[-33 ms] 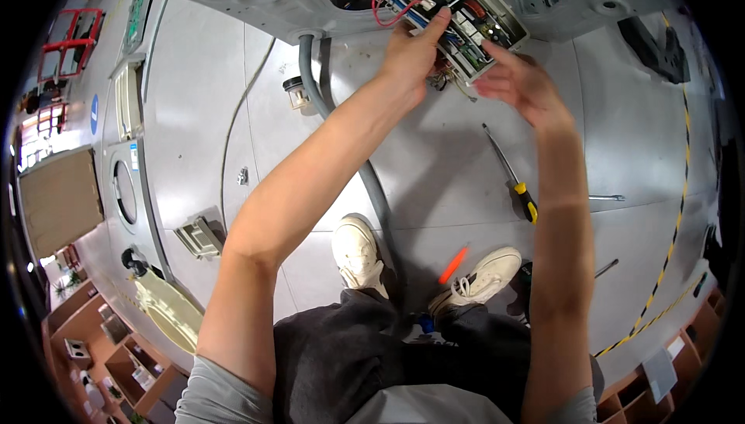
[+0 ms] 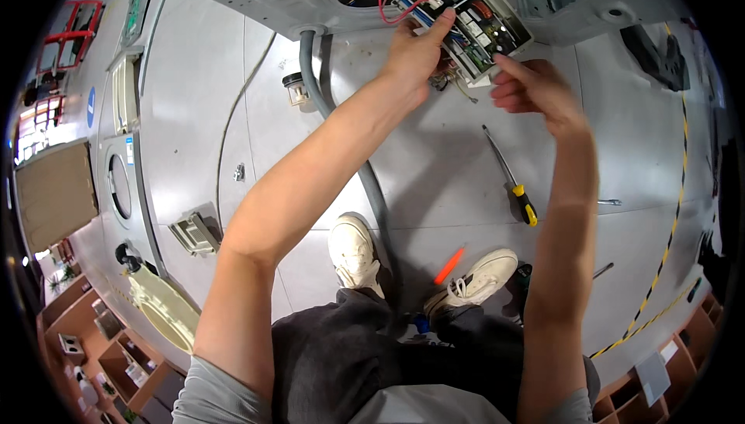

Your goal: The person holds an electronics control module and connects several colored wire harnesses into the ports on the circuit board within the module casing.

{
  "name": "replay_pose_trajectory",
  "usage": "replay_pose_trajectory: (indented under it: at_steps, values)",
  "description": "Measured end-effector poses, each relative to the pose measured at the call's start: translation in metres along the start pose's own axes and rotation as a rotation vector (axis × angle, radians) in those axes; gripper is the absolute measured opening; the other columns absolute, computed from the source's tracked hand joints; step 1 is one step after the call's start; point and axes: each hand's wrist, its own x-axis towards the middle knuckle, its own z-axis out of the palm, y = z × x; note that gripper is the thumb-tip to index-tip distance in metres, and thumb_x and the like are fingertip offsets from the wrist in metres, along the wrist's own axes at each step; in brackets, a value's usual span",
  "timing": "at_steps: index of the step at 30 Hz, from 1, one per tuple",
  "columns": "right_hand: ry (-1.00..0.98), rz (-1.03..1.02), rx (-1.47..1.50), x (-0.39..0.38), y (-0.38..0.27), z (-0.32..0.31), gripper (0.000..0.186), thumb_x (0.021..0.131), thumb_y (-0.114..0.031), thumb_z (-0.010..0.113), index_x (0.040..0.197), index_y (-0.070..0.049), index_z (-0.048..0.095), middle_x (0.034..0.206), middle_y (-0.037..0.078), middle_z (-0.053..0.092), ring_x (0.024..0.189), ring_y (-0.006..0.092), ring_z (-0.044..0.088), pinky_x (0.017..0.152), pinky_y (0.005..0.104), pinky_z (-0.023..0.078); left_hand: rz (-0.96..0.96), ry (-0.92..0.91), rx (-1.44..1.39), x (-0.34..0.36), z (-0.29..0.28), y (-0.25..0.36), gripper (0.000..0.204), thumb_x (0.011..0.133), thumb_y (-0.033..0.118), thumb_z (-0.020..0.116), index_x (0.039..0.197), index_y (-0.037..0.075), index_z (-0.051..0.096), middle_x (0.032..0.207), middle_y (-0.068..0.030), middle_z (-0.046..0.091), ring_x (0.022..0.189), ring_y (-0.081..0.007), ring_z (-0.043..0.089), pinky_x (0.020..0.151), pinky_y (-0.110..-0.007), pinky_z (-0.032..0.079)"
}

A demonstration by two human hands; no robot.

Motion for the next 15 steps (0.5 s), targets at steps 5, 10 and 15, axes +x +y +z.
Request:
replay_pose_trajectory:
  at_steps: [5,10,15]
  values:
    - [0.175,-0.649,-0.598,-0.004,-0.045,0.004,0.03,0.086,-0.029,0.064,0.086,0.001,0.066,0.077,0.007,0.064,0.073,0.0146,0.061,0.07,0.0269,0.048,0.013,-0.028,0.024,0.006,-0.01,-0.002,0.055,0.084,0.032,0.07,0.117,0.001,0.039,0.091,-0.0102,0.06,0.072,-0.0169,0.061,0.054,-0.031,0.05]
    - [0.331,-1.048,-1.024,0.038,-0.062,0.038,0.021,0.081,-0.018,0.064,0.087,0.003,0.065,0.082,0.015,0.065,0.075,0.022,0.064,0.067,0.0348,0.05,-0.057,-0.02,0.068,0.004,-0.004,0.006,0.031,0.089,0.034,0.063,0.107,0.01,0.053,0.093,-0.0004,0.063,0.078,-0.0102,0.062,0.066,-0.03,0.053]
    - [0.146,-0.909,-0.899,0.051,-0.069,0.05,0.019,0.074,-0.014,0.068,0.083,0.003,0.068,0.075,0.02,0.065,0.07,0.026,0.065,0.062,0.0356,0.048,-0.017,-0.079,0.049,0.006,-0.012,0.007,0.028,0.089,0.033,0.063,0.106,0.011,0.054,0.093,0.0002,0.064,0.08,-0.0096,0.062,0.067,-0.031,0.053]
